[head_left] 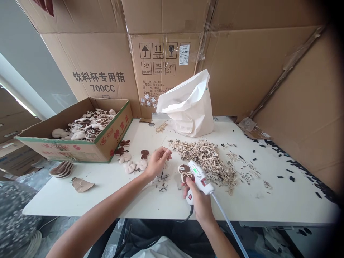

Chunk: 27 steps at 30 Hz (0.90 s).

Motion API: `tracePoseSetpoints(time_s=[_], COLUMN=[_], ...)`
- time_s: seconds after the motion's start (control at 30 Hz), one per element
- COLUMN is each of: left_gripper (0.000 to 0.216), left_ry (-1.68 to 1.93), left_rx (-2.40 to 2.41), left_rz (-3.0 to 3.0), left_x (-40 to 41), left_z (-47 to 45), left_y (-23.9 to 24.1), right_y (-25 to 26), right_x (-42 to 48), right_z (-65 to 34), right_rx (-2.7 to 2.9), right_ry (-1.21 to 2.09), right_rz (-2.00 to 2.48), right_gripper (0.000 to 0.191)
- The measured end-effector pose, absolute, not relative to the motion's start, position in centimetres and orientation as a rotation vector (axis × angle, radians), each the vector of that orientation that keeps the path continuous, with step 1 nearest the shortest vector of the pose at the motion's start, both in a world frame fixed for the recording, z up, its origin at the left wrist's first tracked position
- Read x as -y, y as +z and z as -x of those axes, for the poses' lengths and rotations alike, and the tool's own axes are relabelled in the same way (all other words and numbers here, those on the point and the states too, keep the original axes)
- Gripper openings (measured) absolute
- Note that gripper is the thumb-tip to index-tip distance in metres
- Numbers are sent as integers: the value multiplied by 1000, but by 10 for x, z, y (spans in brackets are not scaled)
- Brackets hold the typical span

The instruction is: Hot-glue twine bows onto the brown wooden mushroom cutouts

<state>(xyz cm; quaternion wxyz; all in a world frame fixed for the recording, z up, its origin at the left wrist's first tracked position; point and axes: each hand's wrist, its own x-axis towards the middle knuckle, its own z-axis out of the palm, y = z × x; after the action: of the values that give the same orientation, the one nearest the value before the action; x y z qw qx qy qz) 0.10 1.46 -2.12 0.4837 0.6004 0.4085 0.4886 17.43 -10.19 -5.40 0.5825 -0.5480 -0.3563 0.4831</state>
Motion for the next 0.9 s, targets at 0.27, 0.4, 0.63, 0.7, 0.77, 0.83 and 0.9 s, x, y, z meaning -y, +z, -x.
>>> tracePoseSetpoints(time_s=[0.27, 0.4, 0.63, 0.7, 0.77, 0.83, 0.9], left_gripper=[41, 40, 38, 37, 35, 35, 37], left_ry=[1167, 1150, 1205, 1223, 1225, 1211, 1188], left_rx=[-1043, -1066, -1036, -1050, -1066, -1075, -1091], left_rz=[-1441, -1450, -1374, -1366, -1369, -1378, -1392], left_x=[-14, -13, -11, -11, -11, -11, -10], left_z=[-1, -2, -1, 0, 1, 1, 0], left_y=[-20, -19, -15, -14, -14, -14, -15], right_y=[-50, -50, -51, -50, -48, -47, -46], right_x=[102, 102, 101, 101, 101, 101, 102], right_z=[-174, -174, -174, -174, -174, -174, -174], right_rx=[843, 845, 850, 849, 855, 856, 853], right_ry=[1133, 1125, 1122, 1125, 1126, 1125, 1129], right_rz=[1279, 1287, 1291, 1287, 1287, 1285, 1289], right_gripper=[39, 39, 39, 40, 40, 40, 40])
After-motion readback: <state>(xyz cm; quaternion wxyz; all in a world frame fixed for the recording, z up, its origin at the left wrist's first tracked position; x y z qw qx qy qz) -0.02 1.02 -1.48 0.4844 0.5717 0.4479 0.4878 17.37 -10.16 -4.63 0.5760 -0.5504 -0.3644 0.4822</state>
